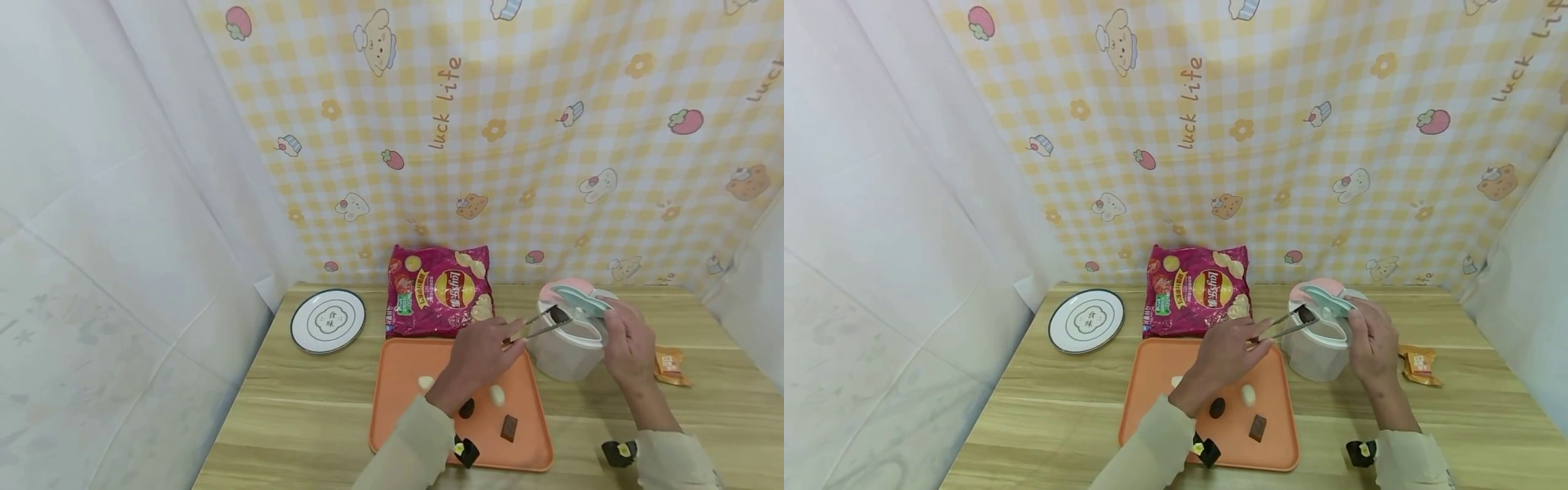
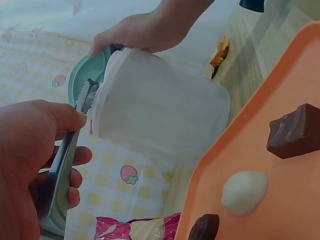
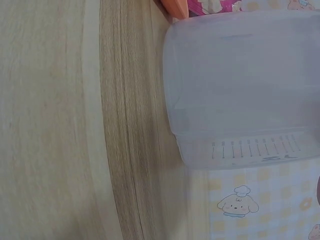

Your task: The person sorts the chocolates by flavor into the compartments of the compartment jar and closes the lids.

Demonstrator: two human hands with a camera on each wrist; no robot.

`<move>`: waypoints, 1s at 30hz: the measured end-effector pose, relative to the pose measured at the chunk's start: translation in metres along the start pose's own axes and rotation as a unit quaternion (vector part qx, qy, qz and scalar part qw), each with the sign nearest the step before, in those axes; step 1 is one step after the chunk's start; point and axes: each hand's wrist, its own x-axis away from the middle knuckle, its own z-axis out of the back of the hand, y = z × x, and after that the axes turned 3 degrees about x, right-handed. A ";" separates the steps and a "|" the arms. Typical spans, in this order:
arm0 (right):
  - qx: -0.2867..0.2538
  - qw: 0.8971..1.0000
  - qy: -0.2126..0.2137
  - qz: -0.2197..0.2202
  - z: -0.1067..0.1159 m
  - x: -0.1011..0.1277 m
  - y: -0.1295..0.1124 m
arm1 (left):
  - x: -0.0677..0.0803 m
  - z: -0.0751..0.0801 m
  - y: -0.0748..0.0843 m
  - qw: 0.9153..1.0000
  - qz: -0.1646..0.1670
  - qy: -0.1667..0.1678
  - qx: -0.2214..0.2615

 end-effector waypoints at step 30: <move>0.011 1.000 0.000 -0.006 0.000 0.000 0.004 | 0.000 -0.004 -0.002 1.000 0.000 -0.006 -0.006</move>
